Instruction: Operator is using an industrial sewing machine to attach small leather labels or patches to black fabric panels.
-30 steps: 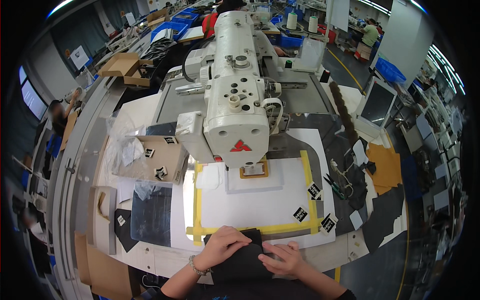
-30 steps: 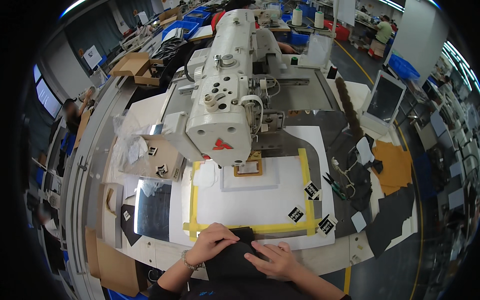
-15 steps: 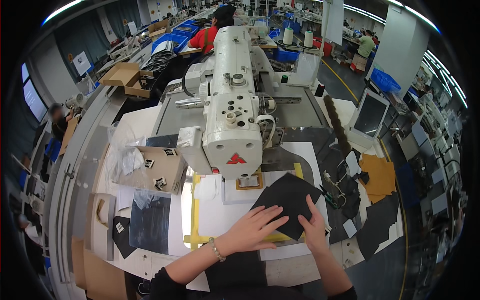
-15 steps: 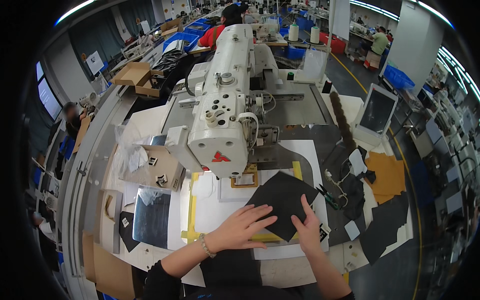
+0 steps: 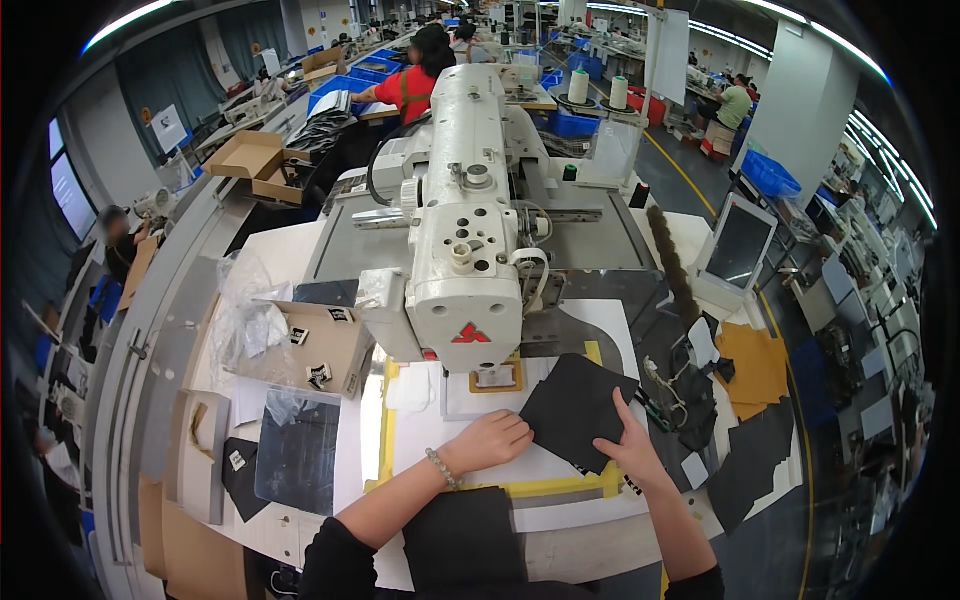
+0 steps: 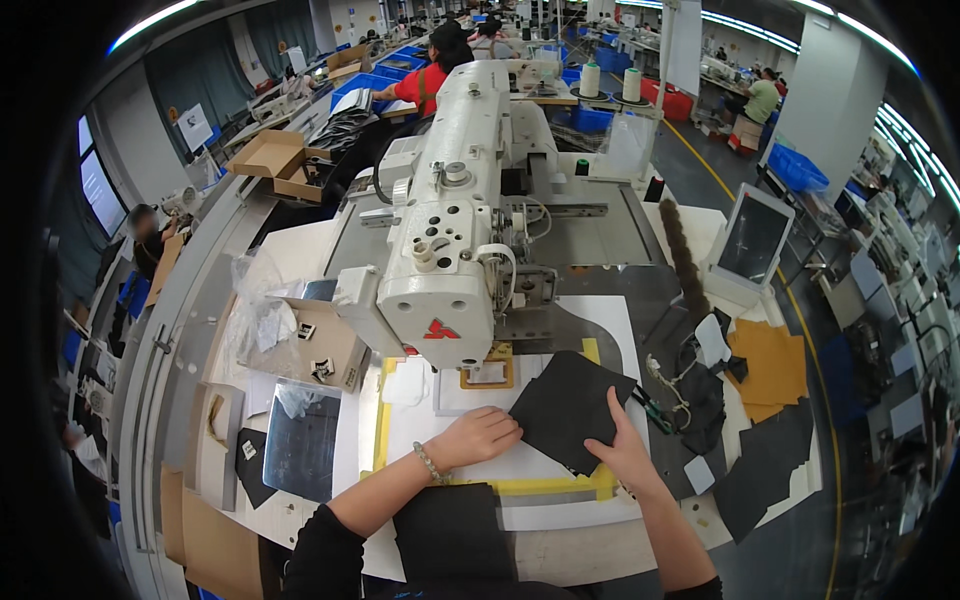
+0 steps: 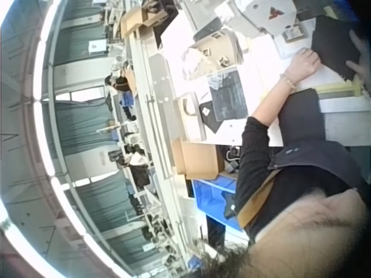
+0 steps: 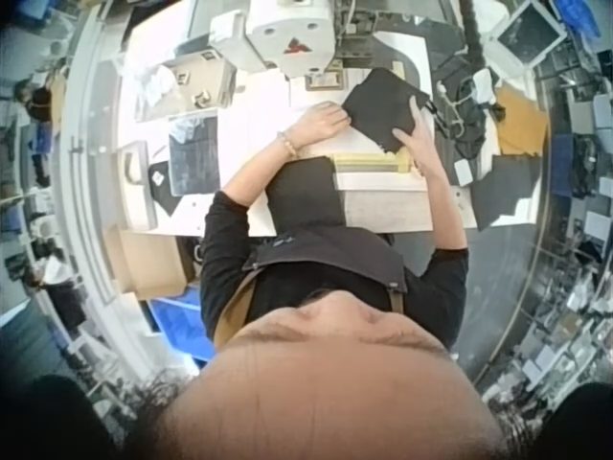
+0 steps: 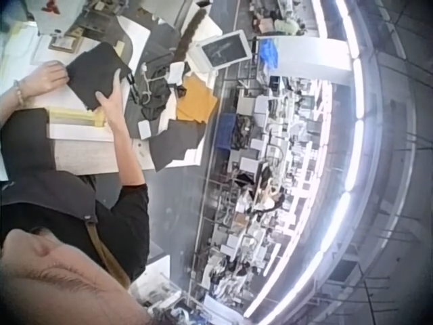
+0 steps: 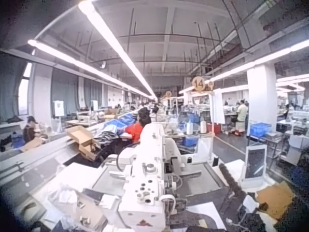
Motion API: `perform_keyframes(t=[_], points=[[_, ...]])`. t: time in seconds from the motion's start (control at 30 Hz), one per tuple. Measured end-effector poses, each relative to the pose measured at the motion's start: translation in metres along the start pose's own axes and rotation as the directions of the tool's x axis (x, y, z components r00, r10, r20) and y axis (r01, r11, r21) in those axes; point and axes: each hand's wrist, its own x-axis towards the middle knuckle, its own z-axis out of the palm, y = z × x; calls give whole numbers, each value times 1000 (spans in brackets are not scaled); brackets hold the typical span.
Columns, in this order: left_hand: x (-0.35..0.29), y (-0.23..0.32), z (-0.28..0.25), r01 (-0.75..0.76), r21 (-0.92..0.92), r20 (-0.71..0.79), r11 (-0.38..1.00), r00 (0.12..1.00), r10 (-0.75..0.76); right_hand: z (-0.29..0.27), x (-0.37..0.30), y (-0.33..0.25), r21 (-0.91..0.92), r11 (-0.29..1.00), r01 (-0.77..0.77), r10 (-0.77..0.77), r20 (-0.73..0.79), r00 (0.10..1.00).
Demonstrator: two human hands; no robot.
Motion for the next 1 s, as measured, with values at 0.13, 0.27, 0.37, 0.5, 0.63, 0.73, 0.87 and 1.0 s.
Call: perform_keyframes(t=[0.13, 0.27, 0.37, 0.5, 0.63, 0.73, 0.87, 1.0], points=[[-6, -7, 2, 26, -18, -24, 999, 999, -27, 0, 19, 0, -56, 998, -16, 19, 52, 998], [-6, -13, -2, 19, 8, 20, 1000, 1000, -19, -8, 38, 8, -209, 974, 93, -75, 93, 993], [-10, -19, -5, 23, 39, 38, 999, 999, -25, -7, 55, 13, -347, 930, 124, -99, 90, 991], [-18, -19, -11, 50, 101, 85, 994, 995, -59, 6, 75, 7, -422, 893, 154, -106, 134, 985], [-40, -16, -13, 137, 150, 79, 979, 986, -150, 35, 82, 2, -165, 982, 94, -87, 47, 995], [-51, -17, -18, 213, 218, 57, 952, 971, -231, 51, 79, 4, -222, 918, 329, -326, 49, 944], [-53, -16, -22, 320, 217, 44, 922, 941, -336, 52, 74, 6, -550, 694, 464, -411, 226, 883], [-55, -15, -23, 336, 254, 74, 907, 928, -364, 54, 77, 19, -644, 504, 575, -481, 344, 806]])
